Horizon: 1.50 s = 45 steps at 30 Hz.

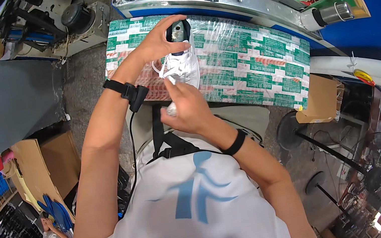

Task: Apply polish and buff a white sneaker using a handheld sponge and cloth.

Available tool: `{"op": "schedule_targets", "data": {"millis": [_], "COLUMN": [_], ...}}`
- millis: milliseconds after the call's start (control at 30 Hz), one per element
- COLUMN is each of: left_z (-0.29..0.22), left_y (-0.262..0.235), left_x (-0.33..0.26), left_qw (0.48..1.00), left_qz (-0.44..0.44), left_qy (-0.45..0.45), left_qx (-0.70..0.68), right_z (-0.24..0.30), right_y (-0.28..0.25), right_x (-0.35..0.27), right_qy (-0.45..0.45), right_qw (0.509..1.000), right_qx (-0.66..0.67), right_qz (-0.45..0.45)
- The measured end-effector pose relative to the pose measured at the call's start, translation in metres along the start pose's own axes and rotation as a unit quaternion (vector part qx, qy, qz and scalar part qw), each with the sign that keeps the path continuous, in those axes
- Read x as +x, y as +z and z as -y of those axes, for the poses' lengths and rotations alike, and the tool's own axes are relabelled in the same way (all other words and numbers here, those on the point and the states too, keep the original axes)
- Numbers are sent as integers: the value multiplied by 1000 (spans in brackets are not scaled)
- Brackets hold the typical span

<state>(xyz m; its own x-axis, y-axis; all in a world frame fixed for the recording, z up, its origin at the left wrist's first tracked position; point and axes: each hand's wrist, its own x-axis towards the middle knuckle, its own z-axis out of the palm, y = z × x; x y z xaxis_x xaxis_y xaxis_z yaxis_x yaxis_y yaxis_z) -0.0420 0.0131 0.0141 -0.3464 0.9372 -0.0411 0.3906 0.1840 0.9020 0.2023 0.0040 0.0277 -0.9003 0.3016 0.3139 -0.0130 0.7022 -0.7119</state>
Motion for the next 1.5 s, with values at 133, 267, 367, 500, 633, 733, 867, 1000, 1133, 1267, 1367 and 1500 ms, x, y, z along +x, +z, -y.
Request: {"op": "schedule_targets", "data": {"millis": [133,267,367,500,633,733,867,1000,1133,1267,1367,1500], "left_z": [6,4,2,3,3,9,-2,7,9,9,4,7], "left_y": [5,4,8,4,2,2,6,5,8,6,1,-19], "left_x": [-1,0,2,2,-1,-2,2,1,3,1,-1,-11], "left_qw": [1000,999,1000,1000,1000,1000,1000,1000,1000,1000,1000,986], "left_qz": [-5,-15,-10,-15,-7,-12,-6,-10,-10,-10,4,39], "left_qy": [0,16,5,6,13,23,-3,5,6,2,-9,-61], "left_qx": [-2,28,17,19,16,-3,13,25,20,21,8,-150], "right_z": [-9,-16,-22,-5,-7,-11,-34,-37,-41,-33,-15,-28], "right_y": [-18,-17,-7,-18,-48,-49,-39,-38,-40,-46,-51,-51], "right_x": [1,5,6,1,-23,-20,-23,-13,-12,-28,-40,-26], "right_qy": [36,9,2,118,109,122,172,149,131,89,100,112], "right_qw": [997,989,993,993,992,990,982,987,991,994,994,993], "right_qx": [-62,-144,-117,15,35,63,67,55,12,-66,-21,44], "right_qz": [-6,6,-12,15,56,22,-46,-37,-22,15,34,-16]}}
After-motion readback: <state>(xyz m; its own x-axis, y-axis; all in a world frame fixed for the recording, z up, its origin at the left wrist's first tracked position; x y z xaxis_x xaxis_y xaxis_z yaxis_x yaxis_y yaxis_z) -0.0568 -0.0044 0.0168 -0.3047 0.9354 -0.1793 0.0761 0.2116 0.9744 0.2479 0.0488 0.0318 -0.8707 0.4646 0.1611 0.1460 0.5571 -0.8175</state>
